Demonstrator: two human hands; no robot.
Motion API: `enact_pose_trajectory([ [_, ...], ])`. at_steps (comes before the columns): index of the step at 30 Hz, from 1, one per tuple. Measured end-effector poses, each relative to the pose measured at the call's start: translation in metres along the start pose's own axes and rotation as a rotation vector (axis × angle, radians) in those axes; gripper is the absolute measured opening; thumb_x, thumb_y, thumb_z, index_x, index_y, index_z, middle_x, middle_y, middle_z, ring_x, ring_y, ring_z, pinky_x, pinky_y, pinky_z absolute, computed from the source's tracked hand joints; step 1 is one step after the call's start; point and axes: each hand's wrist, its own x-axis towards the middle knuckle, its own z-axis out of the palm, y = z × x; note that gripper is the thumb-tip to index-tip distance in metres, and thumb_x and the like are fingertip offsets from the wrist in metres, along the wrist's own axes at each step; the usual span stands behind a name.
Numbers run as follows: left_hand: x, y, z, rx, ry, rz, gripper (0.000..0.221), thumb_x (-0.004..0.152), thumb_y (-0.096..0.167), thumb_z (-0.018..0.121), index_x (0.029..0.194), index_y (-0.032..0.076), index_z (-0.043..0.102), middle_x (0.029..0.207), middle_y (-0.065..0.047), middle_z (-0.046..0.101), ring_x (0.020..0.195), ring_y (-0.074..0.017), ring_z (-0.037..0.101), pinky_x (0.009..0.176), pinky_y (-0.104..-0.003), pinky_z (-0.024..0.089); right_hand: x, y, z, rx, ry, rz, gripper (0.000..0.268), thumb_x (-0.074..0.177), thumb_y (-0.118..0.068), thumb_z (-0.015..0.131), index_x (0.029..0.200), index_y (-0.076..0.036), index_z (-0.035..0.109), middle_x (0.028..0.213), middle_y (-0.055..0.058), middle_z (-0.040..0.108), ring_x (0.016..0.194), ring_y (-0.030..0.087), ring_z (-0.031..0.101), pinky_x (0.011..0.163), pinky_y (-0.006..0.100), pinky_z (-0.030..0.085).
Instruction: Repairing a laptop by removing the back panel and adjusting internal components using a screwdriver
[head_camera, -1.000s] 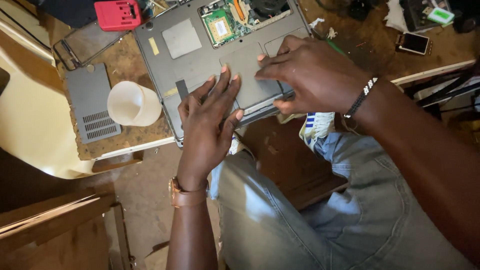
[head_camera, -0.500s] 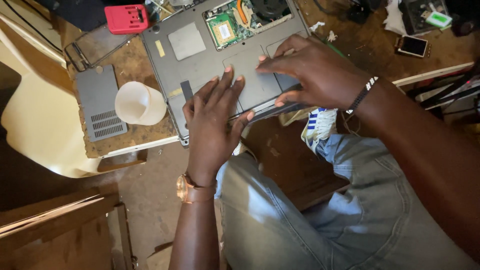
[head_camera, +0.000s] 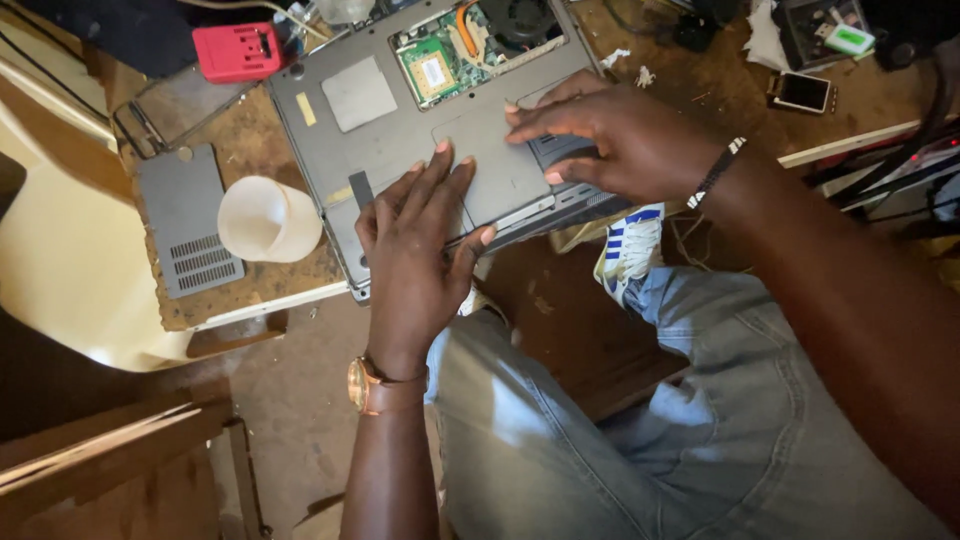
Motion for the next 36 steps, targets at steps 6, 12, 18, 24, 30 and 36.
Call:
enact_pose_trajectory([
  [6,-0.001,0.0,0.002,0.021,0.01,0.007,0.049,0.088,0.045,0.037,0.127,0.016,0.043,0.137,-0.003,0.037,0.123,-0.0272,0.038,0.091,-0.038,0.025,-0.001,0.007,0.005,0.018,0.071,-0.051,0.044,0.074,-0.021,0.063,0.117,-0.011,0.055,0.124,0.004,0.052,0.104,0.022,0.045,0.087,0.034,0.035],
  [12,0.001,0.002,0.003,0.014,0.027,0.001,0.043,0.088,0.036,0.044,0.126,0.017,0.044,0.136,-0.003,0.039,0.118,-0.0251,0.039,0.092,-0.038,0.025,-0.001,0.014,0.012,-0.008,0.093,-0.076,0.044,0.076,-0.022,0.064,0.118,-0.011,0.055,0.126,0.005,0.05,0.105,0.025,0.043,0.086,0.039,0.037],
  [18,0.0,0.001,0.009,0.042,0.063,-0.032,0.045,0.089,0.043,0.038,0.128,0.02,0.043,0.138,-0.002,0.036,0.115,-0.0286,0.042,0.091,-0.041,0.028,-0.002,0.009,0.008,0.02,0.0,0.006,0.056,0.07,-0.027,0.068,0.121,-0.013,0.051,0.132,0.002,0.044,0.109,0.022,0.038,0.091,0.036,0.031],
  [24,0.0,0.002,0.01,0.045,0.052,-0.069,0.045,0.088,0.044,0.039,0.128,0.021,0.043,0.138,-0.003,0.035,0.113,-0.0265,0.041,0.089,-0.041,0.027,0.0,0.012,0.015,-0.012,0.057,-0.069,0.058,0.069,-0.025,0.071,0.121,-0.012,0.051,0.133,0.004,0.042,0.109,0.025,0.038,0.093,0.037,0.032],
  [30,0.001,-0.001,0.007,0.006,0.029,-0.032,0.045,0.089,0.041,0.04,0.128,0.018,0.043,0.139,-0.007,0.035,0.116,-0.0298,0.041,0.089,-0.043,0.029,0.001,0.016,0.019,-0.178,0.066,-0.189,0.064,0.067,-0.033,0.071,0.123,-0.01,0.05,0.133,0.007,0.043,0.104,0.028,0.041,0.088,0.039,0.034],
  [36,0.006,0.001,0.002,0.005,0.013,-0.04,0.047,0.086,0.046,0.036,0.124,0.021,0.046,0.135,-0.006,0.039,0.103,-0.0289,0.041,0.079,-0.04,0.031,0.003,0.008,0.017,-0.298,0.023,-0.134,0.064,0.064,-0.028,0.072,0.121,-0.011,0.05,0.133,0.005,0.043,0.103,0.029,0.041,0.083,0.041,0.036],
])
